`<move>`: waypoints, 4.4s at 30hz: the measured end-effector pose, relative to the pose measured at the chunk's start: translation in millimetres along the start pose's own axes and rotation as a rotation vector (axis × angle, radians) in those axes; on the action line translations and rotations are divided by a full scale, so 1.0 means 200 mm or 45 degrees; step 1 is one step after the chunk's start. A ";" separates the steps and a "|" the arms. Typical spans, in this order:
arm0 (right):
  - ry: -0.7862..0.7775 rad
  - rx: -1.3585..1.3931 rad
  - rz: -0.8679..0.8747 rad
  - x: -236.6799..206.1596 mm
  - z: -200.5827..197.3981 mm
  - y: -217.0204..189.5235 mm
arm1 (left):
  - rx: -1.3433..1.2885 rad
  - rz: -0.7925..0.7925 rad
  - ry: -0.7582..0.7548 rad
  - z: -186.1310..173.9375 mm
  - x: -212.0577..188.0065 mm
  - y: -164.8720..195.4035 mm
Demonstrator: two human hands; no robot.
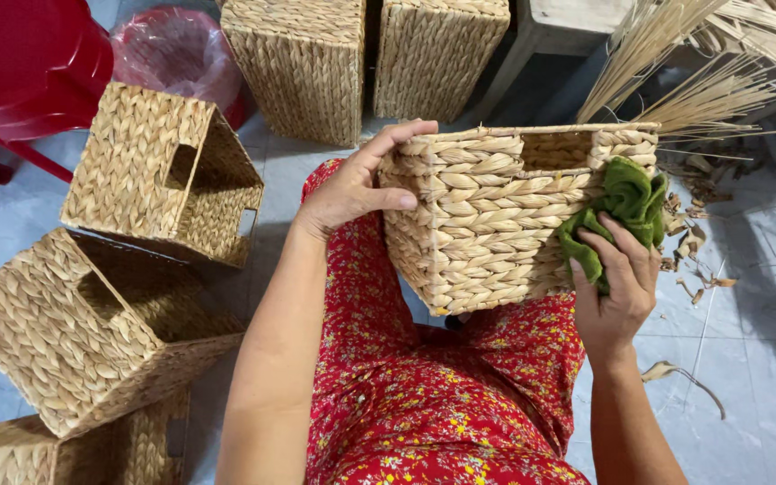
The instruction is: The person sits on the floor and wipes woven water-hyacinth storage baskets one at a time with a green cloth, turning each basket to clean its sides, inside and edges, then sets it aside and picks up the next basket. Near the end they pick up yellow-handled scissors and trim the basket surface.
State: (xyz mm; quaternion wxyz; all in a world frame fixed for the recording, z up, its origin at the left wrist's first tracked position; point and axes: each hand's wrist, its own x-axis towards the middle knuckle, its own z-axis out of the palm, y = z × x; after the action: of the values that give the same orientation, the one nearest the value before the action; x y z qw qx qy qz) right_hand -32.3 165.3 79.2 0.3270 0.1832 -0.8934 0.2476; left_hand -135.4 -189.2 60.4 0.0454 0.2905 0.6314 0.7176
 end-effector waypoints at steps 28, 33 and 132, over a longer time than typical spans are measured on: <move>0.028 -0.021 0.008 0.02 -0.03 0.01 | 0.407 -0.161 0.127 0.07 0.06 0.16; 0.051 0.068 0.024 0.01 -0.02 -0.01 | 0.217 -0.211 0.096 0.04 0.06 0.10; 0.037 0.129 -0.310 0.05 0.06 -0.27 | 0.248 0.090 0.607 0.35 0.19 0.02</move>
State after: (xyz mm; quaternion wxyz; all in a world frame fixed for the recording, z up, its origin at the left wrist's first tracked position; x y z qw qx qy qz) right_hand -18.4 113.5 95.9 0.3578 0.3030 -0.8461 0.2535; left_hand -131.4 -111.7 80.3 -0.1579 0.1380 0.6797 0.7029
